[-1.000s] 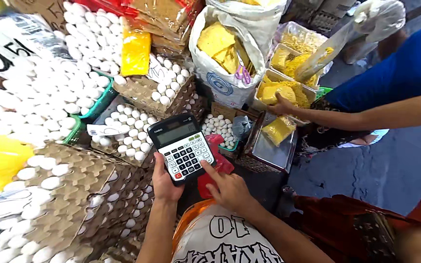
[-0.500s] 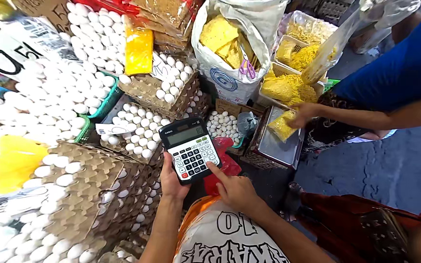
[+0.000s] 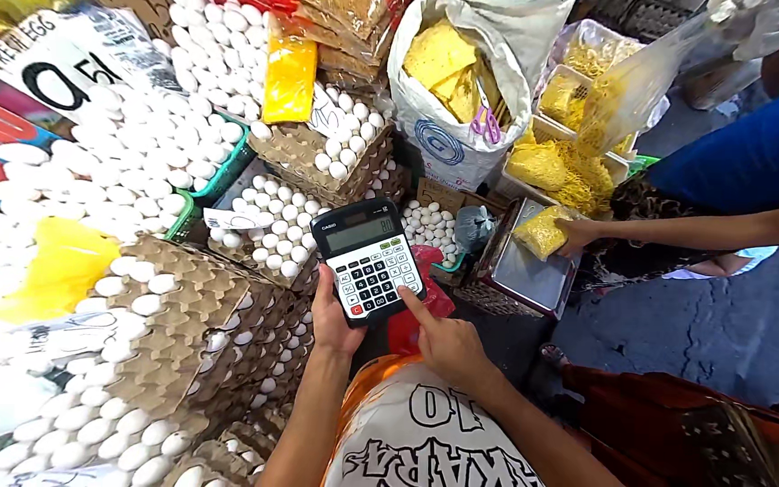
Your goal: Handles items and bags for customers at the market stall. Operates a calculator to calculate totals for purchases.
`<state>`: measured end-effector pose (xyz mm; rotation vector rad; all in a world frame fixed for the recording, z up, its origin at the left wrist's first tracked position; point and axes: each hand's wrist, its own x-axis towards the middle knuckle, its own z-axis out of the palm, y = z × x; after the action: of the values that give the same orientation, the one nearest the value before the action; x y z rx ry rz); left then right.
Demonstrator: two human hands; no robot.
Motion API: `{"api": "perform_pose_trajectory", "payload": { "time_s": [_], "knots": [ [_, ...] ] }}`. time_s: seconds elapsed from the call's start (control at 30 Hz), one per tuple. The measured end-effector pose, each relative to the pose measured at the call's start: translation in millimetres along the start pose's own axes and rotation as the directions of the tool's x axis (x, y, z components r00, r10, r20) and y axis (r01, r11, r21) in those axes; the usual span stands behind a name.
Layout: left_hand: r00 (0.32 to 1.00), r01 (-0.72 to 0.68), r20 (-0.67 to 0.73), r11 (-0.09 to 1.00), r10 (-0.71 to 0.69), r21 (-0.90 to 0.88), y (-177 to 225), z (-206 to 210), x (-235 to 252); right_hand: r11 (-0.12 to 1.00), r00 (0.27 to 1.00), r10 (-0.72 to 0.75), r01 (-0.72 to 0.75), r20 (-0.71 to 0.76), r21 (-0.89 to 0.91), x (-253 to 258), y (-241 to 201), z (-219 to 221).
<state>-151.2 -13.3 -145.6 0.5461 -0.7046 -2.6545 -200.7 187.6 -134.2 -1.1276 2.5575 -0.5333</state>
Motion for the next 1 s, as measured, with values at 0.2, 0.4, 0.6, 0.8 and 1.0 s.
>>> {"api": "perform_pose_trajectory", "payload": {
  "time_s": [0.2, 0.4, 0.6, 0.8, 1.0],
  "knots": [
    [1.000, 0.014, 0.027, 1.000, -0.014, 0.007, -2, 0, 3, 1.000, 1.000, 0.009, -0.009, -0.011, 0.016, -1, 2, 1],
    [0.998, 0.030, 0.047, 0.999, -0.031, 0.023, -5, -4, -3, 0.998, 0.999, 0.052, -0.052, -0.004, 0.026, -11, -1, 6],
    [0.999, 0.016, 0.035, 0.999, -0.017, 0.029, -9, 10, 6, 0.990, 0.992, 0.124, -0.124, 0.005, 0.063, -8, -1, -3],
    [0.995, 0.063, 0.086, 0.997, -0.059, -0.041, -14, 7, 10, 0.992, 0.993, 0.118, -0.117, -0.013, 0.044, -9, 4, -1],
    [0.992, 0.108, 0.071, 0.994, -0.105, -0.031, -17, 14, 8, 0.991, 0.992, 0.127, -0.126, -0.023, 0.047, -16, 7, 0]
  ]
}}
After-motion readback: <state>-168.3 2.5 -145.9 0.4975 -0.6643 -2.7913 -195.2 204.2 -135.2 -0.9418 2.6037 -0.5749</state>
